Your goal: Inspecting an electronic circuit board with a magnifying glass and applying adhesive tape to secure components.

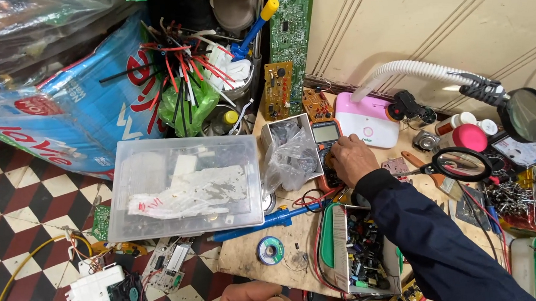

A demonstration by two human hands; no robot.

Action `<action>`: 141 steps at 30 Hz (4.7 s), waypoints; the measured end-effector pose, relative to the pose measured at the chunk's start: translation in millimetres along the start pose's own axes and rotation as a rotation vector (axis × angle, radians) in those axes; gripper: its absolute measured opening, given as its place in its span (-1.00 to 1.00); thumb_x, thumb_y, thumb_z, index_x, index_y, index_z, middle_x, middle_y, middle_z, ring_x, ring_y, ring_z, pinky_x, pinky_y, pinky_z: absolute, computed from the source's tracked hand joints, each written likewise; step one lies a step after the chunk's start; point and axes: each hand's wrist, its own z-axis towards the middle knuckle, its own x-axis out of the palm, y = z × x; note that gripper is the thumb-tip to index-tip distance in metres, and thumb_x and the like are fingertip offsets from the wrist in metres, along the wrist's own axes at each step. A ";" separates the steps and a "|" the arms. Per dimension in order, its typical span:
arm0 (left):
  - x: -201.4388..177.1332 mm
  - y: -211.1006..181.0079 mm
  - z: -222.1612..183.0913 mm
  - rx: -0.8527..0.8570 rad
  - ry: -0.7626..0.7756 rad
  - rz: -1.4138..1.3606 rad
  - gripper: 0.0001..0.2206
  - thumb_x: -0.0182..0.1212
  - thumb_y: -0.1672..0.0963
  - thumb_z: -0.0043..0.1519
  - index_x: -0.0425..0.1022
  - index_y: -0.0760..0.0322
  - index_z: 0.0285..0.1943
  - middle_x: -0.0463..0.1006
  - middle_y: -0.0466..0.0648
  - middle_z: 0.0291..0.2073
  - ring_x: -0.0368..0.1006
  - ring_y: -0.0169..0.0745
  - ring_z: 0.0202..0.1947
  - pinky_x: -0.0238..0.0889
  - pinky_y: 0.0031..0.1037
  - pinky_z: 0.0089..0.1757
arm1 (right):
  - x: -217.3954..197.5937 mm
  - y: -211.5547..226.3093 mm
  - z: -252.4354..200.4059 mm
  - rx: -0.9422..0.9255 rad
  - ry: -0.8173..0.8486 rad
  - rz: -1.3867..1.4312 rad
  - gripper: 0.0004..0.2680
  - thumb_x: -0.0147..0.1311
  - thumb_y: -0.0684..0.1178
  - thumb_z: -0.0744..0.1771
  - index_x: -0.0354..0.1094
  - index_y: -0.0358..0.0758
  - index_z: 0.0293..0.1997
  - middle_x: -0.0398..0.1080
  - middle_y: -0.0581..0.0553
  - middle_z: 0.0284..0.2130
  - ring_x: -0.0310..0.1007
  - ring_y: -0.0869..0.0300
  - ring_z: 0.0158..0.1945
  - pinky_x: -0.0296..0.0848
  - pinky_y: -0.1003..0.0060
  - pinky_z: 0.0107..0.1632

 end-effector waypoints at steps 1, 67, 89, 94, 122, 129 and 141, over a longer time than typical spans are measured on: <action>1.2 -4.1 -1.3 -0.017 -0.004 0.018 -0.85 0.47 0.40 0.13 0.66 0.89 -0.18 0.74 0.84 -0.65 0.70 0.65 -0.65 0.59 0.04 -0.45 | -2.8 0.5 0.3 0.009 0.020 -0.001 -0.86 0.15 -0.02 0.40 0.50 -0.23 -0.26 0.45 -0.21 -0.28 0.35 -0.11 -0.16 0.41 -0.02 -0.05; -59.7 288.7 -27.1 -0.219 0.533 1.367 -0.89 0.15 0.05 0.36 0.50 -0.01 -0.23 0.74 -0.21 -0.41 0.66 -0.22 -0.33 0.48 -0.29 -0.12 | 4.9 227.4 -391.9 1.600 0.164 1.704 -0.86 0.07 -0.22 0.43 0.58 -0.35 -0.01 0.59 -0.32 -0.32 0.50 0.07 -0.37 0.52 0.17 -0.34; -27.8 275.9 3.9 -0.208 0.240 0.443 -0.67 0.36 0.13 0.30 0.58 0.50 0.16 0.76 0.25 -0.09 0.73 -0.08 -0.17 0.75 -0.37 -0.07 | 27.0 228.7 -387.7 1.706 -0.402 1.709 -0.73 0.07 -0.09 0.47 0.39 -0.47 0.29 0.61 -0.50 -0.07 0.66 -0.09 -0.29 0.68 0.13 -0.27; -29.2 277.0 22.7 -0.151 0.193 0.371 -0.72 0.24 0.21 0.31 0.54 0.49 0.18 0.74 0.28 -0.07 0.72 -0.08 -0.20 0.75 -0.38 -0.09 | -22.0 238.3 -362.3 1.516 -0.326 1.620 -0.83 0.12 -0.19 0.43 0.59 -0.49 0.06 0.64 -0.51 -0.27 0.60 0.02 -0.48 0.57 0.26 -0.46; 14.1 319.0 37.4 -0.316 0.282 0.640 -0.62 0.42 0.00 0.33 0.74 0.29 0.21 0.37 -0.07 -0.45 0.28 -0.33 -0.61 0.28 -0.58 -0.54 | 4.4 170.3 -372.5 1.532 -0.345 2.065 -0.69 0.08 -0.08 0.47 0.35 -0.39 0.39 0.60 -0.50 0.14 0.72 -0.06 -0.18 0.68 0.24 -0.23; 27.1 270.8 5.3 -0.224 0.215 0.703 -0.85 0.14 0.07 0.36 0.46 0.22 -0.15 0.16 -0.12 -0.56 0.04 -0.24 -0.56 -0.02 -0.35 -0.49 | -8.2 163.2 -366.8 1.742 -0.445 1.921 -0.79 0.12 -0.18 0.42 0.48 -0.41 0.18 0.67 -0.39 -0.12 0.56 0.08 -0.43 0.45 0.31 -0.46; 13.8 204.8 -44.2 -0.203 0.206 0.491 -0.68 0.06 -0.01 0.49 0.42 0.30 -0.20 0.02 -0.15 -0.70 -0.07 -0.25 -0.72 0.01 -0.31 -0.57 | -128.5 195.3 -380.2 1.698 -0.191 1.727 -0.71 0.08 0.03 0.43 0.55 -0.45 -0.29 0.55 -0.33 -0.51 0.41 0.05 -0.57 0.35 0.20 -0.47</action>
